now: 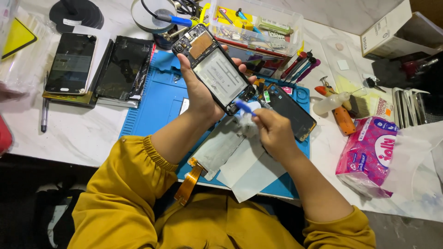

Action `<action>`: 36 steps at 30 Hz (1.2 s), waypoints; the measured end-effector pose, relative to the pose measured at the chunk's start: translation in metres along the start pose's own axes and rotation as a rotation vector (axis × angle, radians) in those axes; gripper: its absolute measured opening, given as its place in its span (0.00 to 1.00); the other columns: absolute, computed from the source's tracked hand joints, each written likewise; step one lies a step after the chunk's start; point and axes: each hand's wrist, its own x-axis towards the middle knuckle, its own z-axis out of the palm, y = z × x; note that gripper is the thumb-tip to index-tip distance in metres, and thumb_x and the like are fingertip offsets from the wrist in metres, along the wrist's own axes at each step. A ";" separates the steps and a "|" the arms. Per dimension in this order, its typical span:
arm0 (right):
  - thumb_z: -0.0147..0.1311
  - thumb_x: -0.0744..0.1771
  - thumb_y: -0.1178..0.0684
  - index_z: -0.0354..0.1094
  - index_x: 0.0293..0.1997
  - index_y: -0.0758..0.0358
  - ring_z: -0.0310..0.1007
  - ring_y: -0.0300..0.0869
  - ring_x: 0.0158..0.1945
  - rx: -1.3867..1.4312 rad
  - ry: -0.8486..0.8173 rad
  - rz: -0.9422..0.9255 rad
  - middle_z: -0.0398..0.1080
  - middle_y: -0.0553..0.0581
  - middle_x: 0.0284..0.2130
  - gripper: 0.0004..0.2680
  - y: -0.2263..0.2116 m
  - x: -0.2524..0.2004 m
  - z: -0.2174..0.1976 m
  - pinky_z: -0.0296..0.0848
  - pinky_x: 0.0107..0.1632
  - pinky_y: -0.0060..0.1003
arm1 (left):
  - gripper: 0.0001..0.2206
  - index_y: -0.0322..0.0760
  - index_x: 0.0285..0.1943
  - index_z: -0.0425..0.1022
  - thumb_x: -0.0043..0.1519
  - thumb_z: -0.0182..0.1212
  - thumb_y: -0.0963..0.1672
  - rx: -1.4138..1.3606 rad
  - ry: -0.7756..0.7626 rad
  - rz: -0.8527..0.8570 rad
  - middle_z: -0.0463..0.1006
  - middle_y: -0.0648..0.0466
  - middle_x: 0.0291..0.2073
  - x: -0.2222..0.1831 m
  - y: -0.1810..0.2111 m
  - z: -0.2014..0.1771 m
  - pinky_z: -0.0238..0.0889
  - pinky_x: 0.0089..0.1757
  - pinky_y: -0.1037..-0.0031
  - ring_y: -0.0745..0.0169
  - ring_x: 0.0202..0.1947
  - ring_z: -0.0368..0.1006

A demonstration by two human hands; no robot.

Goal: Cleaning adhesive residue from a mobile phone frame using a plastic tool and brush

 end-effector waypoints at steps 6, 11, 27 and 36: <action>0.48 0.72 0.57 0.69 0.45 0.62 0.68 0.45 0.31 0.056 -0.089 -0.004 0.70 0.55 0.31 0.04 0.002 0.002 0.001 0.64 0.36 0.39 | 0.37 0.37 0.55 0.72 0.55 0.49 0.67 0.021 -0.069 0.070 0.78 0.43 0.39 -0.002 0.000 0.001 0.70 0.46 0.49 0.47 0.40 0.75; 0.48 0.72 0.54 0.68 0.43 0.66 0.71 0.46 0.30 0.104 -0.187 -0.128 0.71 0.59 0.30 0.06 -0.012 0.000 0.003 0.68 0.34 0.39 | 0.37 0.36 0.58 0.71 0.58 0.48 0.66 0.082 -0.133 0.135 0.78 0.41 0.41 -0.006 -0.002 0.000 0.72 0.49 0.48 0.46 0.44 0.77; 0.51 0.71 0.48 0.73 0.41 0.59 0.75 0.54 0.28 -0.137 0.009 -0.209 0.70 0.58 0.25 0.08 -0.001 -0.002 0.004 0.75 0.30 0.42 | 0.48 0.29 0.62 0.73 0.59 0.33 0.71 0.295 -0.102 -0.065 0.82 0.44 0.46 -0.002 -0.020 -0.026 0.75 0.53 0.56 0.54 0.51 0.80; 0.51 0.71 0.48 0.73 0.40 0.57 0.73 0.52 0.26 -0.336 0.081 -0.206 0.68 0.53 0.23 0.08 0.001 0.003 -0.019 0.73 0.27 0.41 | 0.41 0.33 0.57 0.77 0.62 0.39 0.68 0.307 0.006 -0.438 0.83 0.45 0.42 -0.021 -0.049 -0.033 0.82 0.37 0.70 0.59 0.41 0.83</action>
